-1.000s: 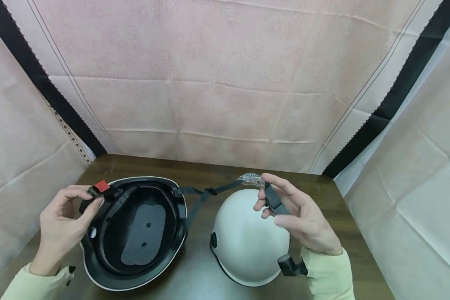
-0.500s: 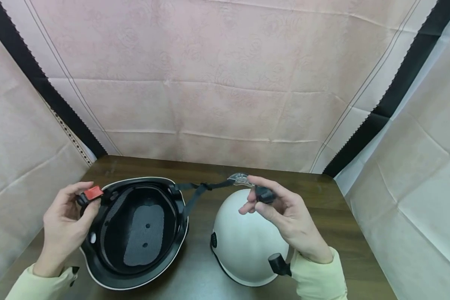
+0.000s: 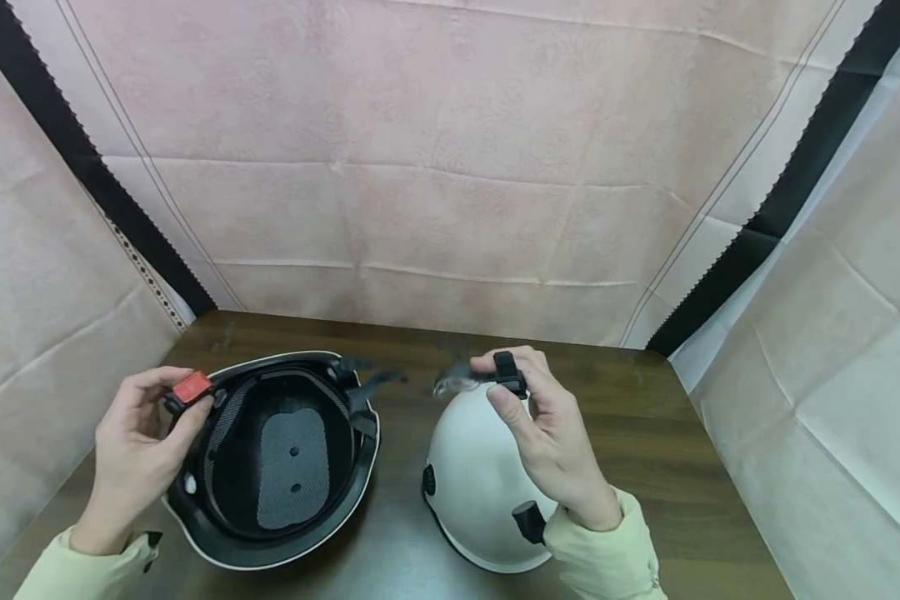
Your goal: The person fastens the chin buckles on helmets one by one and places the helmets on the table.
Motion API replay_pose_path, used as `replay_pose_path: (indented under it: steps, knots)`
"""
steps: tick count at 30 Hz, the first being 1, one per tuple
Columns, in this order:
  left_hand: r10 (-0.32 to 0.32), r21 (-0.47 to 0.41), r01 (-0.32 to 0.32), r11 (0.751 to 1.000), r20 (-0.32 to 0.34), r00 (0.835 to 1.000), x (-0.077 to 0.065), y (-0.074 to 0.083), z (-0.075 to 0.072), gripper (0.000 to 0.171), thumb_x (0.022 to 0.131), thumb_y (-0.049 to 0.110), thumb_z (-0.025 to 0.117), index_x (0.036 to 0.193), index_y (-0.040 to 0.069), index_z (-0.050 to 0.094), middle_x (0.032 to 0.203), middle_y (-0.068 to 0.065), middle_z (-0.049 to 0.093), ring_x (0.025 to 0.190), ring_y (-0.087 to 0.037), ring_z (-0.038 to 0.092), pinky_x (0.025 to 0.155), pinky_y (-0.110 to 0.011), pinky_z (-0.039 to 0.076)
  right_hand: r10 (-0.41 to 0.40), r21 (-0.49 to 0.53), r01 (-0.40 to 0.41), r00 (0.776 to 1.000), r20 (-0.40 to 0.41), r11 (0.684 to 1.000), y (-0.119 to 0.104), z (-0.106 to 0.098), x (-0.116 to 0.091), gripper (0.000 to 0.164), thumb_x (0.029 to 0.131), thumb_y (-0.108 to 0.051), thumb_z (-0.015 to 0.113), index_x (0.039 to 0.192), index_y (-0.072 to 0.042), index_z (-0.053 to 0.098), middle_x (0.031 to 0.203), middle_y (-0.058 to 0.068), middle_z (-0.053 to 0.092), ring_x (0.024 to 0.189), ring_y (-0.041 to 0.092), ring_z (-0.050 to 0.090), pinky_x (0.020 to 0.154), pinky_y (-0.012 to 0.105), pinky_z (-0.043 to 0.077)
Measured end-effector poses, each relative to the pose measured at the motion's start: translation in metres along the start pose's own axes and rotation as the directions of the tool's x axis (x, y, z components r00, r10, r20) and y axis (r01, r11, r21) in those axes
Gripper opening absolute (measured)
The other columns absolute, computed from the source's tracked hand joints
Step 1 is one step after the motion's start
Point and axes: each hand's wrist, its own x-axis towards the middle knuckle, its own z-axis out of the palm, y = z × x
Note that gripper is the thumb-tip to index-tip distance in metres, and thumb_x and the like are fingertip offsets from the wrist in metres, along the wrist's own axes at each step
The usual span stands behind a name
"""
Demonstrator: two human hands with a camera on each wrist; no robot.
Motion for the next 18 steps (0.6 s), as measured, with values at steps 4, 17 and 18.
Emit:
replay_pose_path:
  steps: [4, 17, 18]
  knots:
    - [0.023, 0.017, -0.023, 1.000, 0.005, 1.000, 0.000, 0.002, 0.000, 0.056, 0.067, -0.030, 0.067, 0.119, -0.014, 0.053, 0.109, -0.011, 0.059, 0.093, -0.011, 0.058, 0.082, -0.013, 0.046, -0.057, 0.057, 0.057, 0.998, -0.008, 0.997, 0.000, 0.005, 0.003, 0.030, 0.097, -0.001, 0.054, 0.123, 0.014, 0.056, 0.119, 0.024, 0.060, 0.118, 0.030, 0.055, 0.097, 0.029, 0.043]
    - [0.004, -0.017, -0.003, 1.000, 0.059, 0.998, 0.003, 0.004, 0.004, 0.054, 0.066, -0.029, 0.071, 0.115, -0.008, 0.061, 0.110, -0.011, 0.062, 0.095, -0.012, 0.060, 0.086, -0.017, 0.047, -0.013, 0.221, -0.010, 0.995, 0.101, 0.975, 0.000, 0.024, 0.008, 0.037, 0.106, -0.006, 0.029, 0.132, 0.012, 0.047, 0.085, 0.011, 0.052, 0.090, 0.024, 0.056, 0.089, 0.033, 0.046]
    - [-0.003, -0.010, 0.004, 1.000, 0.069, 0.998, 0.003, 0.005, 0.005, 0.054, 0.067, -0.028, 0.072, 0.115, -0.007, 0.061, 0.110, -0.010, 0.063, 0.095, -0.011, 0.060, 0.085, -0.016, 0.047, 0.011, 0.194, -0.036, 0.992, 0.128, 0.980, 0.001, 0.026, 0.007, 0.037, 0.105, -0.005, 0.030, 0.135, 0.009, 0.046, 0.084, 0.011, 0.051, 0.088, 0.025, 0.055, 0.085, 0.031, 0.047]
